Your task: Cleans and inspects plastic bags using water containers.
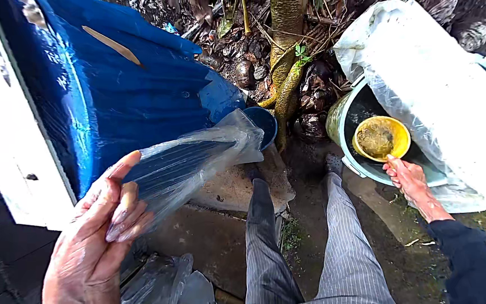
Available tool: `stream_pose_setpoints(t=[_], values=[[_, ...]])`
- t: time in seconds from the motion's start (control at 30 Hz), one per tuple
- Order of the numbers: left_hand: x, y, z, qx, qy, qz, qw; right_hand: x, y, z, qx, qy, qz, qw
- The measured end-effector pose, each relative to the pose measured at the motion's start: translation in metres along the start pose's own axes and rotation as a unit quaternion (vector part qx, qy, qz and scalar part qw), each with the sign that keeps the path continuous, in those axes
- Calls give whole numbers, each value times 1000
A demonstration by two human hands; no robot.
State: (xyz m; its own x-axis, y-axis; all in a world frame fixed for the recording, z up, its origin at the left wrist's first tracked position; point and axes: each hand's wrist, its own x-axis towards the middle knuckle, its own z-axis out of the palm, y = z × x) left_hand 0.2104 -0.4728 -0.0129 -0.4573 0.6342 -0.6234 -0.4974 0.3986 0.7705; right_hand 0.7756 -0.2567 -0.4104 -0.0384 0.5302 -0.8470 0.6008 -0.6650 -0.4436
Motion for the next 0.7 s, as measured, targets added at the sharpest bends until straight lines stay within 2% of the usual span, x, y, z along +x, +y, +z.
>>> stream_pose_setpoints(t=[0.23,0.43,0.57,0.7], values=[[10,4,13,-8,3,-8,1000,-68,-59,-1,1,-16,-61,998],[34,10,36,-21,-8,-26,999,-134,-164,26,-83,-64,-159,982],[46,26,45,-22,-32,-14,999,-179,-252,53,-218,-93,-293,926],[50,40,55,-34,-25,3,999,-223,-337,92,-289,-95,-415,858]])
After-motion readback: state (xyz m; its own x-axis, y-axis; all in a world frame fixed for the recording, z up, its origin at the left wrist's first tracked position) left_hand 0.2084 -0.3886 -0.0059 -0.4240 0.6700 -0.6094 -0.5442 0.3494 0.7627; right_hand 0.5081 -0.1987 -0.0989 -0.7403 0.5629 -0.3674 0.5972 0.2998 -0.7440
